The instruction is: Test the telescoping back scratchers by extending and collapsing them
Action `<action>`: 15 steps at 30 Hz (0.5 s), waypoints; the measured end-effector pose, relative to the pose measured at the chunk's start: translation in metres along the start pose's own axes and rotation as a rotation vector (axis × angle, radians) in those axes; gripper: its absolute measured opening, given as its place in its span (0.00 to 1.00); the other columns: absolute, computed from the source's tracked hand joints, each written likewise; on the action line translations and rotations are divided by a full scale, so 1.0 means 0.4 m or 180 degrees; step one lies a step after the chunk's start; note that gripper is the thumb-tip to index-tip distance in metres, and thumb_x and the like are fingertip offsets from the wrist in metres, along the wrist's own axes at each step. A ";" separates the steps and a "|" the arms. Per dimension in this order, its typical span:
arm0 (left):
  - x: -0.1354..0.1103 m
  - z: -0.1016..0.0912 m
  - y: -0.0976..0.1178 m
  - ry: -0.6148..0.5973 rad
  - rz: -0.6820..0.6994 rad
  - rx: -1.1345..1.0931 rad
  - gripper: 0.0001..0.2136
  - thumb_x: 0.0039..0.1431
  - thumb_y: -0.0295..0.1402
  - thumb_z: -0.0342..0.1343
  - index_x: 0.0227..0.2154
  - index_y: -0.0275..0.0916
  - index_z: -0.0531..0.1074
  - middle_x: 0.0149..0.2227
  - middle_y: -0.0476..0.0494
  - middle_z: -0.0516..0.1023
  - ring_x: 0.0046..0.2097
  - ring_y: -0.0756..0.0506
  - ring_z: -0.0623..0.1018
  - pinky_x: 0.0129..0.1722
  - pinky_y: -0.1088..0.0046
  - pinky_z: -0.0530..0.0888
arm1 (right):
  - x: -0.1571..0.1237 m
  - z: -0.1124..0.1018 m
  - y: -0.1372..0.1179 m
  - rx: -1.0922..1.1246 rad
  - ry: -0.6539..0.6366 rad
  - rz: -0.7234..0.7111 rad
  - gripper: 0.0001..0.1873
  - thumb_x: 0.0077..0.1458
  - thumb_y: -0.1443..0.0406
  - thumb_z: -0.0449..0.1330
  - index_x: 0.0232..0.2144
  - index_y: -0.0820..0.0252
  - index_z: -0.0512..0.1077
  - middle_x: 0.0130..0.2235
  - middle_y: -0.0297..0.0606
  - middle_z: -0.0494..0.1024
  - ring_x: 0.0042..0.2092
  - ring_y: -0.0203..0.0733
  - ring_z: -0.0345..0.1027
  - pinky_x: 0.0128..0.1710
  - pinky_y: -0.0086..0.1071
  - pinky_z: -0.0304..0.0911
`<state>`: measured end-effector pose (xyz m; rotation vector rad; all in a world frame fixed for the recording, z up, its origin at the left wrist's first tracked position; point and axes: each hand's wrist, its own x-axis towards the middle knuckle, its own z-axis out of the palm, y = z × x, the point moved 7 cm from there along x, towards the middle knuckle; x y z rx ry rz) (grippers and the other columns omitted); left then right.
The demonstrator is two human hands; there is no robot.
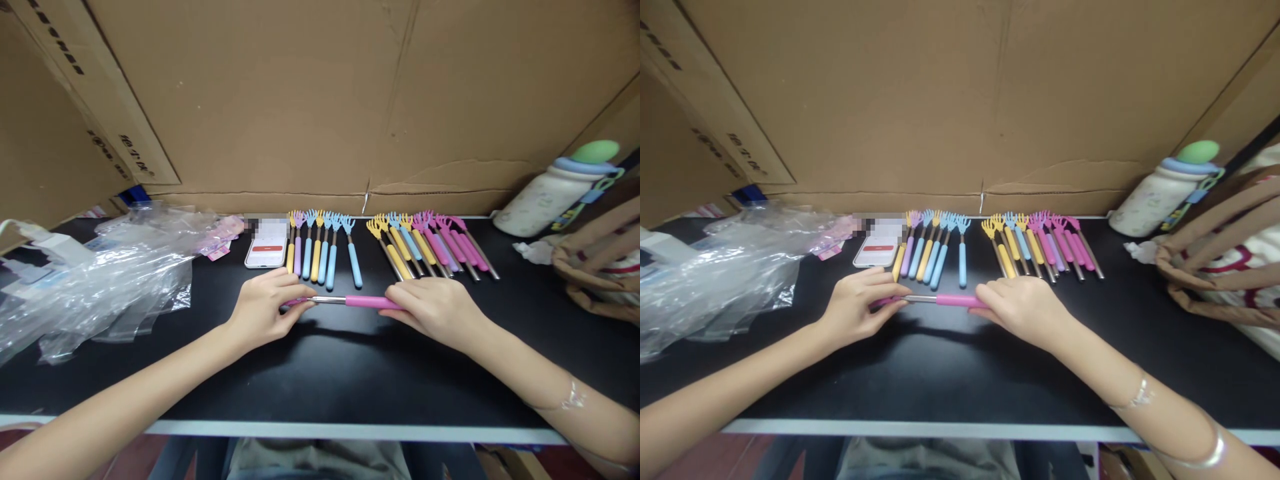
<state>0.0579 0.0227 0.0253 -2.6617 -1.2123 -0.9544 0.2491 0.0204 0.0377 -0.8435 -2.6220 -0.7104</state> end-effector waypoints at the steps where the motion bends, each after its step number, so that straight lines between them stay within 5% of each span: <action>1: 0.001 -0.001 0.001 0.0012 -0.0002 0.0019 0.07 0.58 0.34 0.52 0.32 0.43 0.75 0.26 0.51 0.73 0.28 0.51 0.68 0.26 0.75 0.63 | 0.000 0.001 0.001 -0.0003 -0.0002 0.0031 0.20 0.61 0.56 0.45 0.21 0.59 0.63 0.20 0.32 0.69 0.22 0.32 0.60 0.24 0.30 0.45; 15: 0.014 0.007 0.002 -0.0047 0.0175 0.0361 0.08 0.59 0.36 0.51 0.35 0.45 0.74 0.31 0.52 0.76 0.32 0.52 0.72 0.26 0.78 0.63 | -0.001 -0.013 0.020 0.0235 0.0055 -0.0059 0.17 0.60 0.56 0.49 0.26 0.59 0.68 0.22 0.32 0.72 0.25 0.32 0.64 0.25 0.29 0.47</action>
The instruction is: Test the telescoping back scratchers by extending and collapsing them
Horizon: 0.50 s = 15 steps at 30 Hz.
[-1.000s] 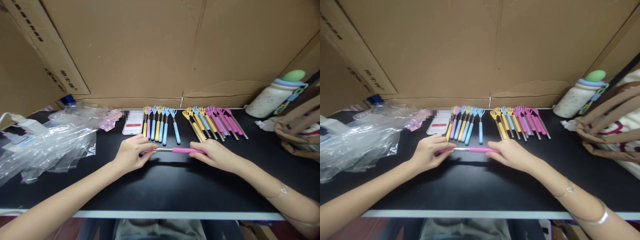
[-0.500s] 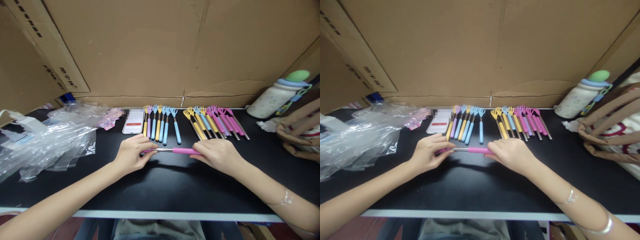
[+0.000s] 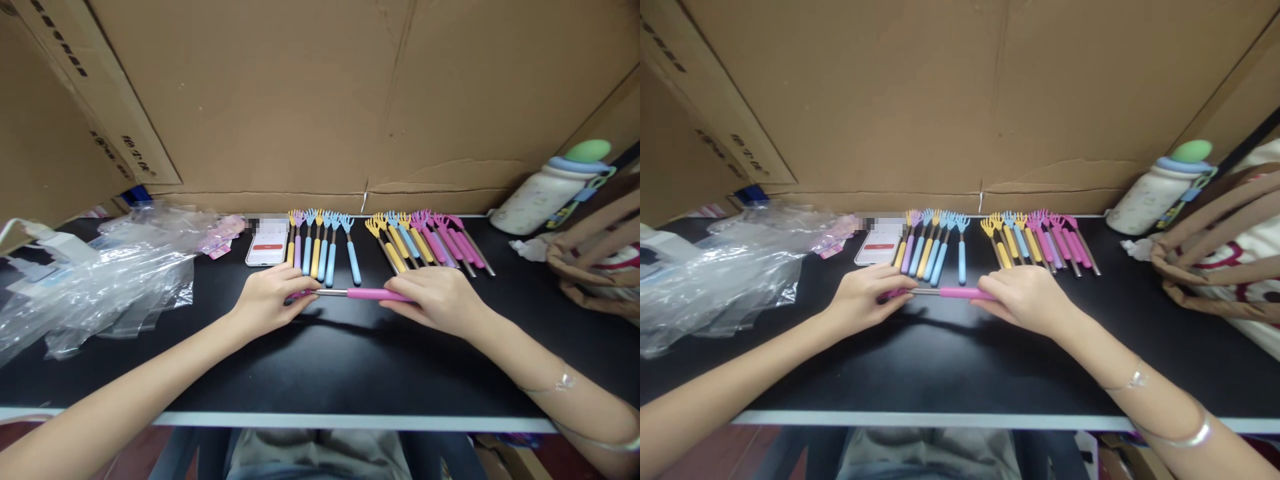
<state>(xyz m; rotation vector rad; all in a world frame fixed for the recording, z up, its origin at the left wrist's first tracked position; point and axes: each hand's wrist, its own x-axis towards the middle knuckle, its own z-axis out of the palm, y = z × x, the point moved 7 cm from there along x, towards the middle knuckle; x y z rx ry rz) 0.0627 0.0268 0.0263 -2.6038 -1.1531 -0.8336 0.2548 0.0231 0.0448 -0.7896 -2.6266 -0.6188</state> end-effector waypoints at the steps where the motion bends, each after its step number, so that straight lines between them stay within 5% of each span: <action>1: 0.002 -0.003 0.001 -0.0006 0.0024 0.0128 0.07 0.59 0.37 0.51 0.35 0.45 0.74 0.30 0.53 0.76 0.32 0.52 0.73 0.25 0.77 0.62 | 0.000 0.001 0.004 0.0044 -0.0021 0.0031 0.16 0.60 0.56 0.49 0.27 0.59 0.68 0.23 0.32 0.73 0.25 0.33 0.65 0.25 0.28 0.48; 7: 0.009 -0.034 -0.017 -0.0090 0.0041 0.0654 0.07 0.57 0.38 0.52 0.31 0.44 0.74 0.29 0.53 0.76 0.31 0.51 0.74 0.22 0.77 0.59 | 0.004 0.013 0.019 0.0331 -0.0206 0.0235 0.14 0.60 0.57 0.48 0.32 0.58 0.69 0.27 0.32 0.75 0.29 0.33 0.68 0.25 0.27 0.50; 15: 0.009 -0.035 -0.043 -0.0669 0.0197 0.0800 0.10 0.59 0.41 0.49 0.33 0.45 0.72 0.29 0.53 0.76 0.32 0.51 0.73 0.23 0.78 0.59 | -0.001 0.028 0.034 0.0425 -0.0501 0.0397 0.18 0.61 0.54 0.45 0.31 0.57 0.68 0.24 0.32 0.73 0.26 0.33 0.67 0.24 0.27 0.49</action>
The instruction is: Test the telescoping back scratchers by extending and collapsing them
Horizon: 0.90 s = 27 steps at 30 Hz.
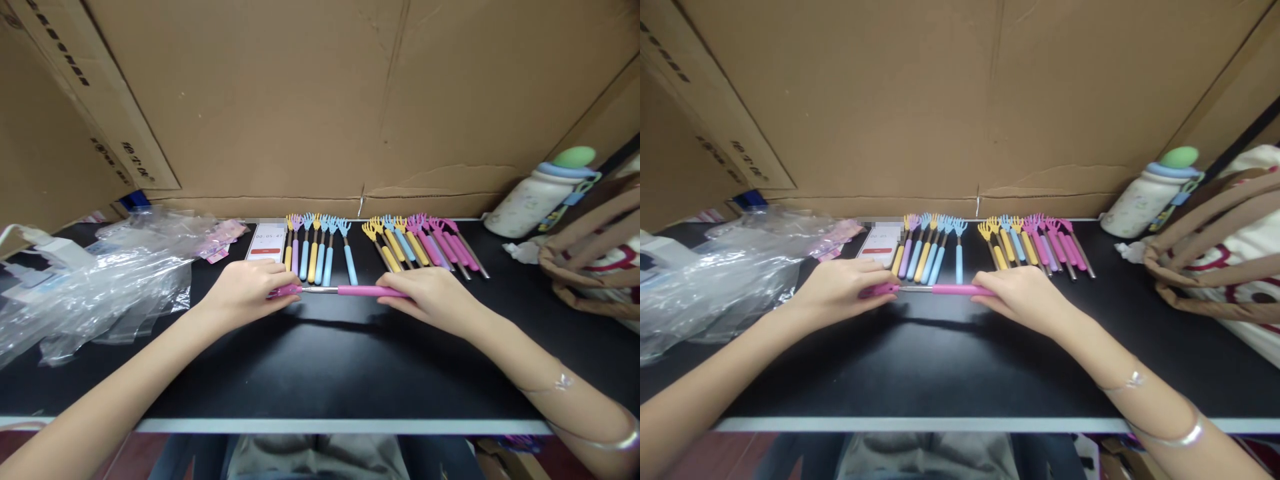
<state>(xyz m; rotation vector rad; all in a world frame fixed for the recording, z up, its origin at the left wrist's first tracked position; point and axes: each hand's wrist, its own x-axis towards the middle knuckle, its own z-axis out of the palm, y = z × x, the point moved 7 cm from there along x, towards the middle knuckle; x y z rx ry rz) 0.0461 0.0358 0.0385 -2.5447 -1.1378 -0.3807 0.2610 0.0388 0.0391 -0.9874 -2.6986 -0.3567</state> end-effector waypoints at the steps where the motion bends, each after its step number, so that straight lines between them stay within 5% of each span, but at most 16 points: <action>1: 0.000 0.000 -0.001 -0.0039 -0.0006 0.0009 0.10 0.59 0.42 0.49 0.34 0.45 0.72 0.30 0.53 0.76 0.32 0.51 0.74 0.24 0.78 0.59 | -0.001 0.000 0.003 -0.0004 0.0004 0.0004 0.17 0.61 0.54 0.45 0.31 0.57 0.68 0.24 0.31 0.73 0.26 0.33 0.67 0.24 0.26 0.49; 11: -0.002 -0.028 -0.025 0.0195 -0.0408 0.0278 0.11 0.57 0.45 0.50 0.30 0.45 0.69 0.31 0.53 0.77 0.32 0.49 0.75 0.23 0.77 0.58 | -0.006 0.003 0.028 0.0015 -0.0014 0.0198 0.15 0.61 0.55 0.46 0.34 0.56 0.67 0.25 0.31 0.74 0.26 0.33 0.67 0.24 0.26 0.50; 27: -0.012 -0.034 0.028 0.0844 0.0090 -0.0146 0.08 0.59 0.37 0.50 0.28 0.41 0.69 0.26 0.53 0.75 0.27 0.51 0.73 0.23 0.77 0.60 | -0.009 0.008 0.043 0.0718 -0.0108 0.0432 0.13 0.60 0.57 0.48 0.35 0.56 0.68 0.26 0.31 0.73 0.27 0.32 0.65 0.26 0.24 0.53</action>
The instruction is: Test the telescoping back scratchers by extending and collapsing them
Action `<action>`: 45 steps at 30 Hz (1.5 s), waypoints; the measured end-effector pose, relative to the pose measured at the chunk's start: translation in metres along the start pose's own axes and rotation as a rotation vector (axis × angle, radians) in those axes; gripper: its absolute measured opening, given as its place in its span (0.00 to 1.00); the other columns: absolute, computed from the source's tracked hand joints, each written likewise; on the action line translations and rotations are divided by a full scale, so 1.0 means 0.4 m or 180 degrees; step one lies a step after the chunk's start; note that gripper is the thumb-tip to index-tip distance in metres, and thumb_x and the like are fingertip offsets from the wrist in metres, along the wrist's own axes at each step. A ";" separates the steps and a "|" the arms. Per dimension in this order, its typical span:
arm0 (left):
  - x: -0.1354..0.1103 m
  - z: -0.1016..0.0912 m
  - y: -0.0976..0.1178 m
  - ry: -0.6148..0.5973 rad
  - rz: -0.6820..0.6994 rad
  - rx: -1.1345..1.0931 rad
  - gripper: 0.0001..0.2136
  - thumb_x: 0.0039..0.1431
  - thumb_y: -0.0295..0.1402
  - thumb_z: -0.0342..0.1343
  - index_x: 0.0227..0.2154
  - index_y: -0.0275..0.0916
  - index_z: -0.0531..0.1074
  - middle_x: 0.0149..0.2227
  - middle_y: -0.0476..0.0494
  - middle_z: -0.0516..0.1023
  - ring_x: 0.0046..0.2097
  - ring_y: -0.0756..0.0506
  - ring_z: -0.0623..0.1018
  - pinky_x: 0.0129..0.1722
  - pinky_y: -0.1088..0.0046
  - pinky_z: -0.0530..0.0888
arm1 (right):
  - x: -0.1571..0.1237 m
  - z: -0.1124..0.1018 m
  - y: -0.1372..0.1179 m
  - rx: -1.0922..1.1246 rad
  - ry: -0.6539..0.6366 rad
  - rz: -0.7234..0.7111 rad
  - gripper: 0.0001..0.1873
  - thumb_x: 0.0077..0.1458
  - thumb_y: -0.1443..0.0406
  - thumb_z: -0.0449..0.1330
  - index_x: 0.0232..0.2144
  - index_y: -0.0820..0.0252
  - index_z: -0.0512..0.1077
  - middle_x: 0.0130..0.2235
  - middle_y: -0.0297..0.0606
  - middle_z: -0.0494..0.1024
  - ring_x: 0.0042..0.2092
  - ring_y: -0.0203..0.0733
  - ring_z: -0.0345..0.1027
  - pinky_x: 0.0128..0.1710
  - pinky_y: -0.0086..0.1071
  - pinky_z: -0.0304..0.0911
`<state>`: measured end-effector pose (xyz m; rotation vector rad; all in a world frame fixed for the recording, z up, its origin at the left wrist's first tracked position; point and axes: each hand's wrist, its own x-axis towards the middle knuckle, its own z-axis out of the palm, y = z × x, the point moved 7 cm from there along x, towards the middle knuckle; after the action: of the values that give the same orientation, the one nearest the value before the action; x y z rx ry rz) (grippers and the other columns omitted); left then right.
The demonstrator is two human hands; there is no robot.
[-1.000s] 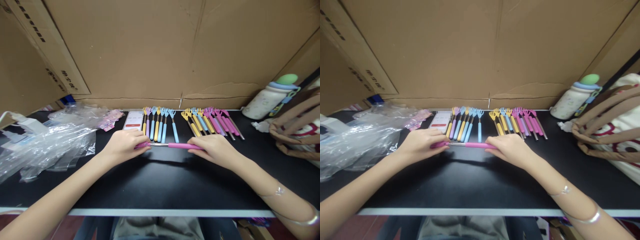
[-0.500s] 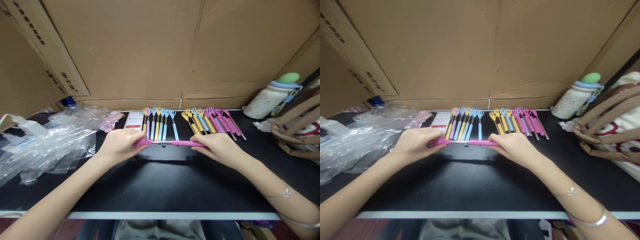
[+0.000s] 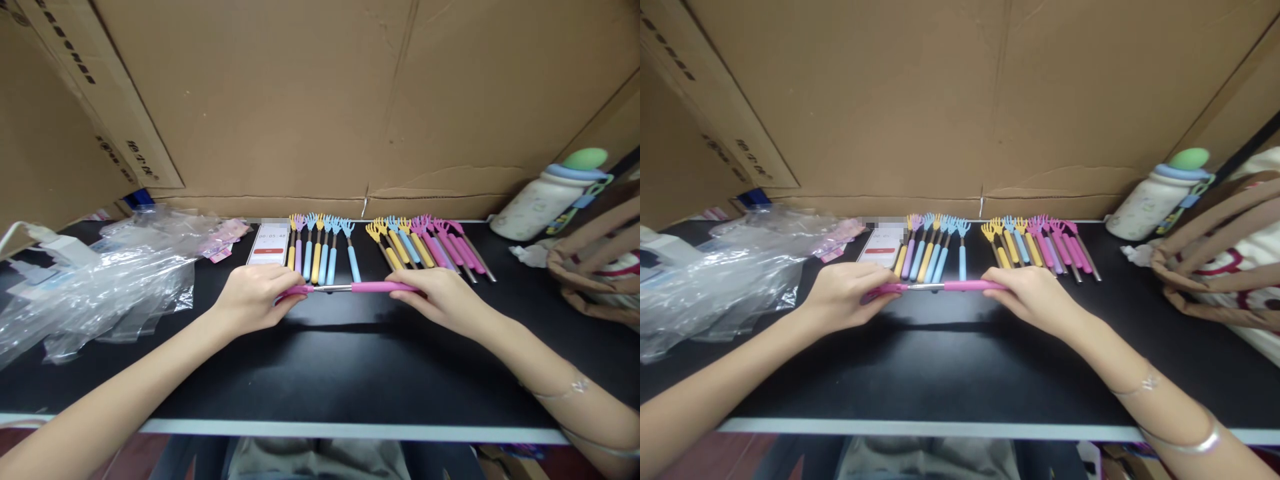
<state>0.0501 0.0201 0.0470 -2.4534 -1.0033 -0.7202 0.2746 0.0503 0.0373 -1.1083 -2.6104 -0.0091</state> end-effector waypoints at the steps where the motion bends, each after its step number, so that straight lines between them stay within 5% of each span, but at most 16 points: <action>1: -0.001 0.001 0.001 0.0013 0.0003 -0.0031 0.08 0.58 0.37 0.50 0.28 0.40 0.69 0.26 0.53 0.75 0.27 0.51 0.73 0.23 0.77 0.60 | 0.000 0.002 0.001 0.0051 -0.0030 0.0024 0.13 0.60 0.57 0.48 0.35 0.56 0.68 0.26 0.32 0.73 0.26 0.32 0.65 0.26 0.24 0.53; 26: 0.002 0.005 0.009 -0.0057 -0.0005 -0.0141 0.08 0.57 0.36 0.51 0.26 0.41 0.70 0.23 0.54 0.74 0.25 0.52 0.73 0.22 0.77 0.61 | 0.004 0.031 -0.011 0.0621 -0.0383 0.0173 0.14 0.60 0.57 0.47 0.31 0.58 0.66 0.22 0.30 0.67 0.24 0.32 0.59 0.25 0.25 0.51; 36: 0.004 0.006 0.011 -0.0022 0.0019 -0.0327 0.06 0.57 0.36 0.51 0.33 0.44 0.73 0.27 0.55 0.77 0.27 0.53 0.75 0.23 0.79 0.63 | 0.004 0.030 -0.011 0.0649 -0.0330 0.0196 0.14 0.59 0.56 0.48 0.34 0.58 0.68 0.22 0.29 0.68 0.23 0.31 0.59 0.25 0.24 0.51; 45: 0.001 0.024 0.003 -0.0105 -0.0308 -0.0798 0.06 0.56 0.36 0.53 0.33 0.44 0.73 0.28 0.55 0.78 0.28 0.53 0.76 0.26 0.80 0.65 | 0.006 0.023 -0.013 0.0669 -0.0220 0.0125 0.14 0.59 0.56 0.50 0.33 0.59 0.70 0.21 0.29 0.68 0.21 0.29 0.58 0.23 0.23 0.51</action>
<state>0.0542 0.0245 0.0392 -2.6512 -1.1101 -0.8880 0.2670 0.0496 0.0296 -1.1020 -2.5763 0.3099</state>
